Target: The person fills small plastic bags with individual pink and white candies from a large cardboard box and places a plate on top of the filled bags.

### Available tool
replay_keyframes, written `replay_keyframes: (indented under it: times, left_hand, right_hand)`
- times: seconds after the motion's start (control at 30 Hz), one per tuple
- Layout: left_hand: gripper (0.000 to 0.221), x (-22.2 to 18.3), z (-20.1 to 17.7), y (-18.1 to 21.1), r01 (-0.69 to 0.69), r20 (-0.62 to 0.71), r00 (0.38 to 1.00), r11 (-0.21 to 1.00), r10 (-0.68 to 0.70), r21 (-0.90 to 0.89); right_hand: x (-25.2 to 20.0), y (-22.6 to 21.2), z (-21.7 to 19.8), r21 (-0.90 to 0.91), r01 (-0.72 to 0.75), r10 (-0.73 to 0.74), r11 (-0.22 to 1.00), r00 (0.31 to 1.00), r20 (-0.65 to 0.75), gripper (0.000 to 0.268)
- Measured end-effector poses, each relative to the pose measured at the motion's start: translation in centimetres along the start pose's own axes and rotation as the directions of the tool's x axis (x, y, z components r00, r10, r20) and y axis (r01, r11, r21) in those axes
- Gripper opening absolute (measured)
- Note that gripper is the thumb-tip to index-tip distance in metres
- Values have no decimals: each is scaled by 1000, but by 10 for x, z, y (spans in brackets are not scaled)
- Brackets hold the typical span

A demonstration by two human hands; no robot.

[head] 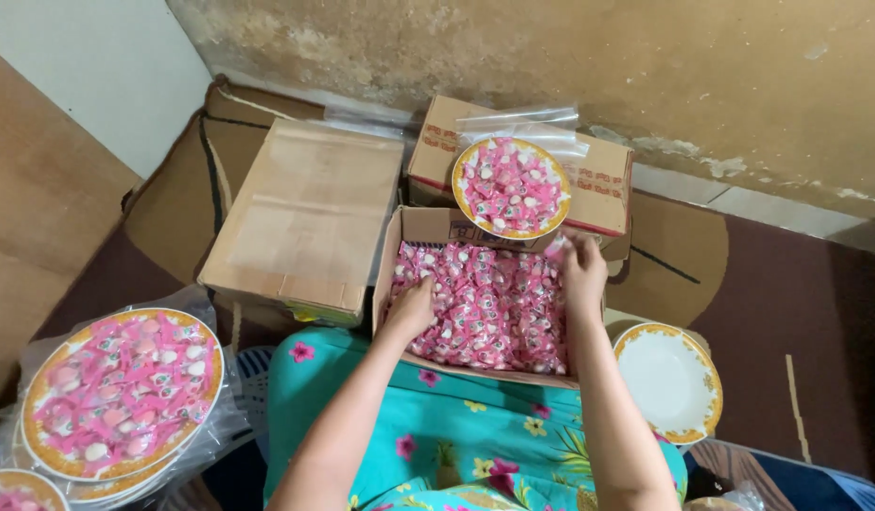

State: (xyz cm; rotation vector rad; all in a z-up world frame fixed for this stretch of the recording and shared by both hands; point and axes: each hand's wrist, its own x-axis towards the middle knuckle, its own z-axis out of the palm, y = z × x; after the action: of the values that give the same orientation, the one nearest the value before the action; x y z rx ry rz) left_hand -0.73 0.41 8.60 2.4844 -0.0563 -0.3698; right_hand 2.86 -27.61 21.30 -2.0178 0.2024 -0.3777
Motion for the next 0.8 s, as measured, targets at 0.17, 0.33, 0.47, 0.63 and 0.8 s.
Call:
replay_keyframes:
  times: [0.17,0.33,0.47,0.63,0.8]
  left_hand:
    - [28,14,19,-14,-44,-56,997,999,44,-15]
    - [26,10,8,2,-165,-307,942,984,135,-72]
    - [25,39,14,13,-407,-559,789,899,257,-161]
    - [20,86,-17,75,-568,-736,572,822,362,-37]
    - [18,162,-20,90,-429,-768,492,882,410,195]
  right_hand:
    - [80,20,44,-127,169,-174,977,984,-33,18]
    - [80,15,80,-201,511,-471,836,855,215,25]
    - [81,36,92,-394,475,-377,787,875,303,37]
    - [81,35,89,-431,476,-388,767,878,280,38]
    - [77,31,71,-303,496,-454,814,868,202,35]
